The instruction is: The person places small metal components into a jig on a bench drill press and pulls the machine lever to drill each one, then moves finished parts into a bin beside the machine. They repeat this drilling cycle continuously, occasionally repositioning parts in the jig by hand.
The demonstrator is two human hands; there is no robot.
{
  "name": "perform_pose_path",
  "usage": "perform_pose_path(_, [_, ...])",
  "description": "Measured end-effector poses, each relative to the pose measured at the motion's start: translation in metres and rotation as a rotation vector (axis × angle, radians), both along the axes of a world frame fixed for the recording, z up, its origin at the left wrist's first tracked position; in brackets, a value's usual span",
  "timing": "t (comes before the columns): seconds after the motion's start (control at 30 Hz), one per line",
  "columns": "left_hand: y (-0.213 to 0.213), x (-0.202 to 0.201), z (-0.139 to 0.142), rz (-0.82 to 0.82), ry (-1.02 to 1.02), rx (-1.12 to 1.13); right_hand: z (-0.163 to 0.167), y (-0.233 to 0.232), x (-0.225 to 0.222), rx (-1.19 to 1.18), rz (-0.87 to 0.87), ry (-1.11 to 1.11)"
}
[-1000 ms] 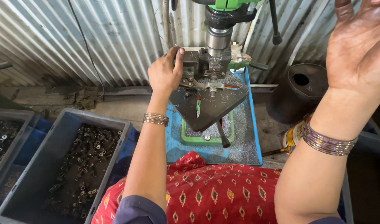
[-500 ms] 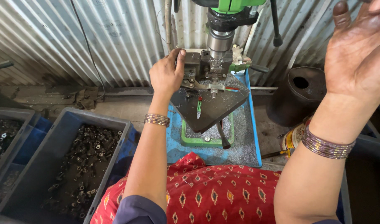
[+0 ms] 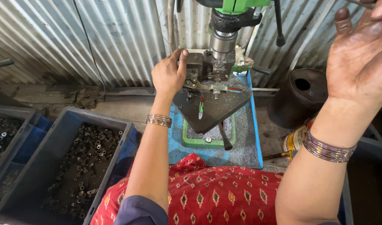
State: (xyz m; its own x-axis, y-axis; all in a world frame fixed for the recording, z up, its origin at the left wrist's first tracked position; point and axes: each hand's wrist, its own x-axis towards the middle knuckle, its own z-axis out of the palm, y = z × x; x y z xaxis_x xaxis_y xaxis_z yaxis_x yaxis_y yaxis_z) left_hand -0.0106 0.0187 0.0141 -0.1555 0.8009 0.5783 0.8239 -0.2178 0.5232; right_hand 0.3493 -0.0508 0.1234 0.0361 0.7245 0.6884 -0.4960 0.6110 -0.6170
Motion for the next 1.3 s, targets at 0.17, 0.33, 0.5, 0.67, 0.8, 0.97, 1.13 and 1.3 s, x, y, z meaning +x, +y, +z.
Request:
perform_pose_path(0.17, [0.001, 0.001, 0.000, -0.002, -0.005, 0.008, 0.000, 0.000, -0.001, 0.004, 0.003, 0.003])
perform_pose_path(0.33, [0.000, 0.000, 0.002, -0.006, -0.012, -0.005, -0.001, -0.001, -0.003, 0.008, 0.003, 0.006])
perform_pose_path(0.5, [0.000, 0.001, 0.002, -0.002, -0.006, -0.003, -0.001, -0.002, -0.006, 0.010, 0.002, 0.008])
perform_pose_path(0.67, [-0.001, 0.001, 0.001, -0.001, -0.003, 0.032, -0.004, -0.003, -0.007, 0.018, 0.004, 0.015])
perform_pose_path(0.8, [-0.001, 0.001, 0.001, 0.003, -0.004, 0.012, -0.004, -0.005, -0.010, 0.028, 0.003, 0.019])
perform_pose_path(0.97, [-0.001, 0.001, 0.002, 0.008, -0.003, 0.028, -0.004, -0.005, -0.011, 0.033, 0.003, 0.029])
perform_pose_path(1.13, [-0.002, 0.000, 0.002, -0.010, -0.011, 0.037, -0.009, -0.004, -0.007, 0.043, -0.001, 0.040])
perform_pose_path(1.3, [-0.001, 0.000, 0.001, -0.009, -0.012, 0.051, -0.003, -0.011, -0.015, 0.057, -0.012, 0.052])
